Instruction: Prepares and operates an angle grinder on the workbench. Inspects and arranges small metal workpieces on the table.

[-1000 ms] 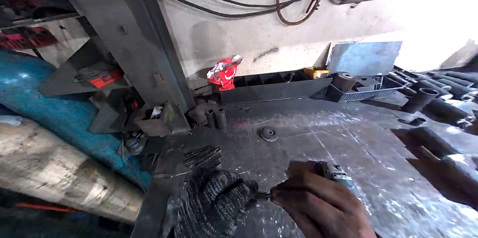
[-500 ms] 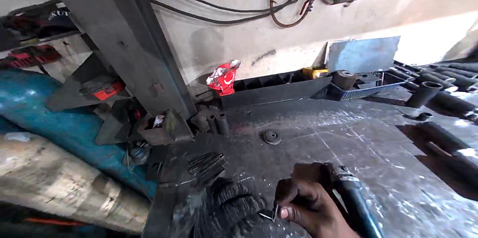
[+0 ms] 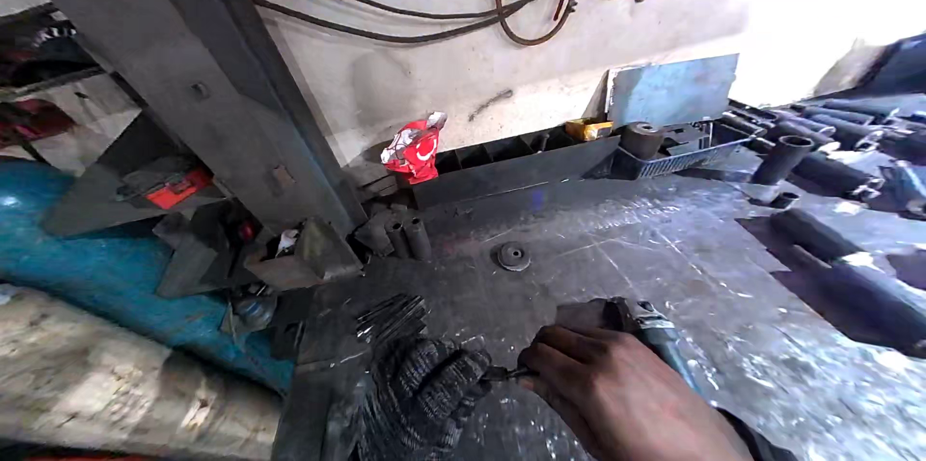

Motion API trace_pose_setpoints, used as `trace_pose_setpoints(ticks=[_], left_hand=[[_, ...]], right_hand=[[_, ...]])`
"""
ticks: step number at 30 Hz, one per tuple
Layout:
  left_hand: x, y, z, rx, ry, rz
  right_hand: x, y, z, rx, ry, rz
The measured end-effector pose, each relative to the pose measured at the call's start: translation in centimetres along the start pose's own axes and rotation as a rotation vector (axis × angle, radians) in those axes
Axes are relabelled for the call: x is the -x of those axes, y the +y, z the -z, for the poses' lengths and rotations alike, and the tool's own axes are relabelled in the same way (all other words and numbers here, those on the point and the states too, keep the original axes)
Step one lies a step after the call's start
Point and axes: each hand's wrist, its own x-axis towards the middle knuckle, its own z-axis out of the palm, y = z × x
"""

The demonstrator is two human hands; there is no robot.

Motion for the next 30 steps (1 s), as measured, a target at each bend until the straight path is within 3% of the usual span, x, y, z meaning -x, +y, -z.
trace_pose_setpoints(ticks=[7, 16, 25, 30], left_hand=[[-0.3, -0.1, 0.8, 0.002, 0.031, 0.007], [-0.3, 1.1, 0.0, 0.351, 0.118, 0.157], [0.2, 3.5, -1.3, 0.763, 0.133, 0.379], [0.2, 3.5, -1.1, 0.728, 0.161, 0.384]], right_hand=[[-0.6, 0.0, 0.0, -0.052, 0.004, 0.096], [0.1, -0.4, -3.9, -0.383, 0.322, 0.113], [1.2, -2.5, -9.8, -0.534, 0.591, 0.005], [1.9, -2.7, -8.4, -0.693, 0.526, -0.137]])
